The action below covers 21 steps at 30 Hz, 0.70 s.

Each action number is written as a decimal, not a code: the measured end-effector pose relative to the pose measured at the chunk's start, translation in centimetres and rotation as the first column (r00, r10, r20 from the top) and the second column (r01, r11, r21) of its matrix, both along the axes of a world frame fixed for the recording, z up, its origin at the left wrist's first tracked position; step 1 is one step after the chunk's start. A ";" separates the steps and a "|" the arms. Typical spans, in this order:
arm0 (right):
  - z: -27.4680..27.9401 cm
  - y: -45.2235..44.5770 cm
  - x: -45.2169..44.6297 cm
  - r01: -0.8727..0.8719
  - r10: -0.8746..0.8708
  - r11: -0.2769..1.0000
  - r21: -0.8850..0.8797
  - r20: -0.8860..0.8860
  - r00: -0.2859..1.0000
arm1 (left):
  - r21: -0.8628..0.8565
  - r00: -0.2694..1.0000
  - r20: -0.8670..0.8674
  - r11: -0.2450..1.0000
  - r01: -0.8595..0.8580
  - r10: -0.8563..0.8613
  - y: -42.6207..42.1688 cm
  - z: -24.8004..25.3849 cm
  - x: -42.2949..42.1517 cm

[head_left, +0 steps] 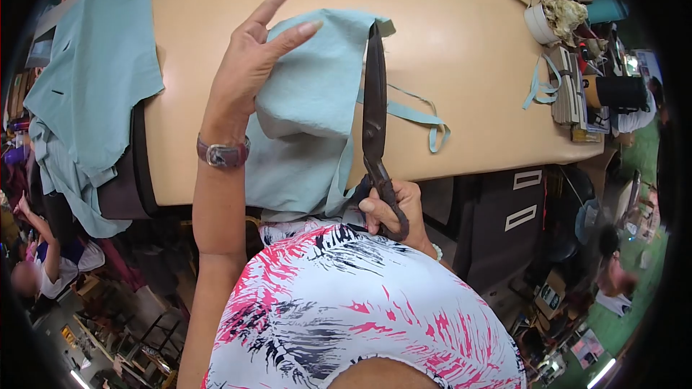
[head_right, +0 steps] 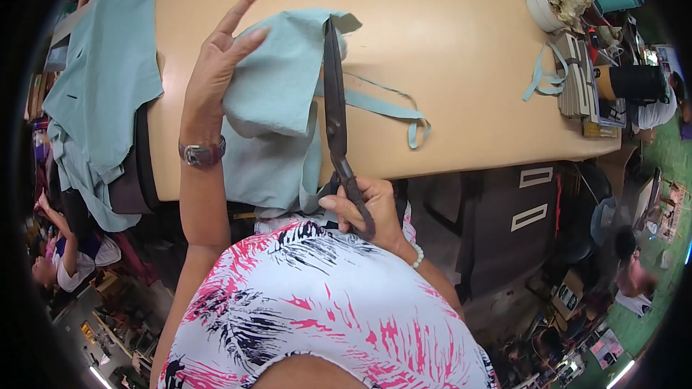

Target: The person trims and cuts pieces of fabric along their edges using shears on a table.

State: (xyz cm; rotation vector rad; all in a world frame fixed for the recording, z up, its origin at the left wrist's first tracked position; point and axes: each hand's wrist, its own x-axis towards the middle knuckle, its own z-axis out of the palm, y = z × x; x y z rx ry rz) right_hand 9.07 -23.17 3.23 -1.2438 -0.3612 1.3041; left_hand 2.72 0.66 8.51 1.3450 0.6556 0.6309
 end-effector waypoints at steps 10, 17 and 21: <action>-0.9 -0.2 0.3 -0.016 0.039 0.990 0.138 -0.167 0.985 | 0.356 0.996 0.029 0.932 0.068 -0.084 -1.6 -1.6 -0.8; -0.6 0.0 0.3 -0.017 0.032 0.993 0.118 -0.125 0.992 | 0.567 0.999 -0.022 0.822 0.046 -0.041 -2.4 -1.2 -1.6; -0.7 0.2 0.4 -0.003 0.020 0.989 0.145 -0.121 0.993 | 0.560 0.999 -0.034 0.826 0.054 -0.042 -2.8 -0.8 -1.8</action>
